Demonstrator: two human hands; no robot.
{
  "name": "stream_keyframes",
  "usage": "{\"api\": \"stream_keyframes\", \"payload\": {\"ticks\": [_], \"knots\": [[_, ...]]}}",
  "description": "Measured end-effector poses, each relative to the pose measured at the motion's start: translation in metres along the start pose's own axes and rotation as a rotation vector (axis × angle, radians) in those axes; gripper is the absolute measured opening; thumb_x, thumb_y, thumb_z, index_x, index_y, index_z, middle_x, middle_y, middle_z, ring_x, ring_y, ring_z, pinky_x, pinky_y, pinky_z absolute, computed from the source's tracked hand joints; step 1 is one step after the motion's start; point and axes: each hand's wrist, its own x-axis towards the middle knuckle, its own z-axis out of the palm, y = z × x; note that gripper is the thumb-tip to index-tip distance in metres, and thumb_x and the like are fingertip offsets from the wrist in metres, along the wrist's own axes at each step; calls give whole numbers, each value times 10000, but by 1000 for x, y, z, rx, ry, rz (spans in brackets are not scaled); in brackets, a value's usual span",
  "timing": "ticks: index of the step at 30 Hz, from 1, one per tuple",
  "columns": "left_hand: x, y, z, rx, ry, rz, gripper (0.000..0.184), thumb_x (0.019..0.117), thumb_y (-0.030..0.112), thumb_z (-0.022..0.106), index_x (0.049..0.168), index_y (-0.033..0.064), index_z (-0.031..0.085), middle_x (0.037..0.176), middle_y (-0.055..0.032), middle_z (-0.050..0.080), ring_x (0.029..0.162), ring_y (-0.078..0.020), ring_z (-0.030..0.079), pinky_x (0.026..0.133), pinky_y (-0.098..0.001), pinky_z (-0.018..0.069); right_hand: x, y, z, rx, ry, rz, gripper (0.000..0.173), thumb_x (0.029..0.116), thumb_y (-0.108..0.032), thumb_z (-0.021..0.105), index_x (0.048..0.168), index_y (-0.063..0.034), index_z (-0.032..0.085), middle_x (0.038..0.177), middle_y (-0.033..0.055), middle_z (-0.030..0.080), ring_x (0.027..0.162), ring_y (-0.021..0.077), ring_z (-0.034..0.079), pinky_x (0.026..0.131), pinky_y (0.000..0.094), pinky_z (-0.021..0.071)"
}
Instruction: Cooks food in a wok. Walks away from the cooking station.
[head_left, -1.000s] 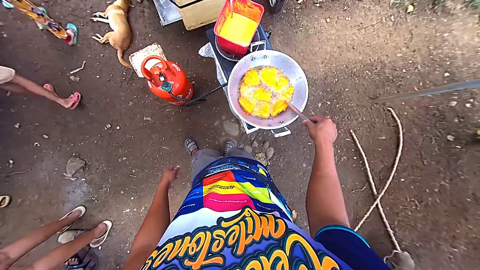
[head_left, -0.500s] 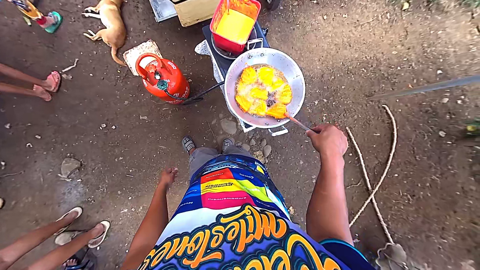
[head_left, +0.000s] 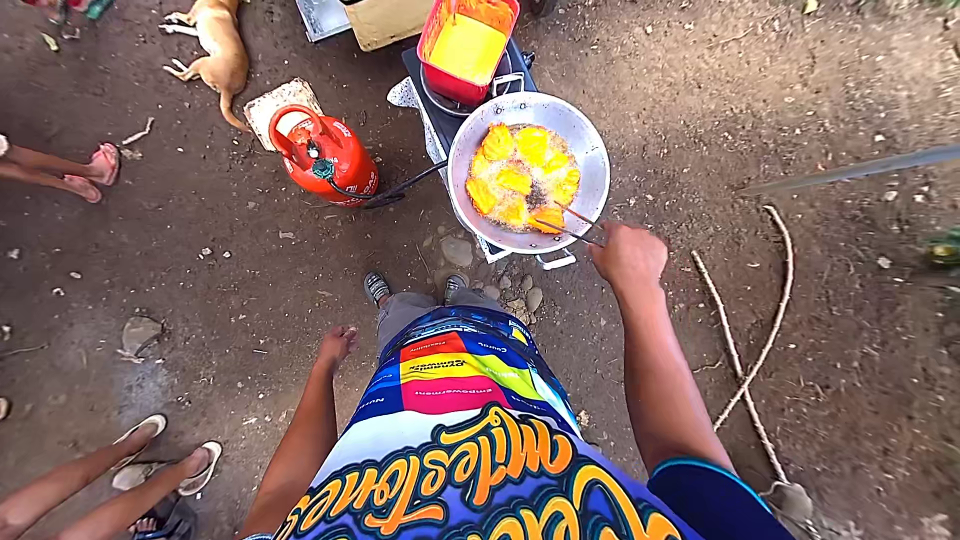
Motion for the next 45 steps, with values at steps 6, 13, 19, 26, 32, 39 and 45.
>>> {"api": "stream_keyframes", "payload": {"ticks": [6, 13, 19, 26, 32, 39, 45], "knots": [[0, -9, -4, -20, 1, -12, 367, 1098, 241, 505, 1392, 26, 548, 1240, -175, 676, 1015, -245, 696, 880, -427, 566, 26, -19, 27, -125, -41, -95, 254, 924, -175, 700, 1111, -4, 700, 1123, 275, 683, 1003, 514, 669, 734, 708, 519], [-6, -17, -1, -38, 17, -44, 356, 1092, 227, 517, 1385, 28, 554, 1235, -165, 678, 1012, -239, 692, 876, -425, 562, 34, -35, 29, -90, -91, 53, 398, 999, -329, 630, 1131, 45, 668, 1121, 315, 675, 1053, 521, 660, 799, 696, 517], [-6, -19, 1, -29, 15, -44, 362, 1097, 225, 505, 1392, 21, 547, 1248, -178, 668, 1013, -241, 686, 875, -422, 557, 30, -20, 5, -16, -94, 135, 457, 1001, -433, 625, 1095, 9, 692, 1066, 322, 691, 1028, 534, 667, 793, 731, 502], [1, -9, 0, -20, 9, -46, 370, 1099, 255, 503, 1394, 35, 548, 1226, -155, 679, 967, -216, 683, 849, -401, 555, 51, 4, 10, 28, -68, 150, 467, 995, -464, 638, 1149, -29, 708, 1101, 304, 695, 1076, 529, 652, 837, 736, 485], [-1, 6, -5, -36, 24, -19, 360, 1099, 241, 503, 1392, 37, 551, 1220, -156, 677, 959, -215, 687, 835, -391, 561, 62, -7, 20, -11, -123, 135, 454, 989, -437, 647, 1116, -4, 705, 1115, 313, 688, 1080, 525, 654, 834, 727, 495], [0, -10, -9, -34, 29, -26, 363, 1095, 247, 512, 1386, 34, 558, 1233, -165, 681, 1001, -235, 695, 871, -419, 565, 56, -16, 7, 28, -67, 112, 454, 965, -437, 677, 1210, -55, 699, 1127, 298, 694, 1076, 522, 655, 840, 736, 485], [-1, -24, -4, -24, 26, -58, 371, 1089, 223, 527, 1401, 23, 543, 1245, -174, 671, 1016, -243, 687, 862, -422, 563, 60, -29, 29, 63, 32, -50, 425, 939, -281, 717, 1307, -75, 665, 1251, 246, 665, 1082, 514, 651, 823, 734, 498]]}}
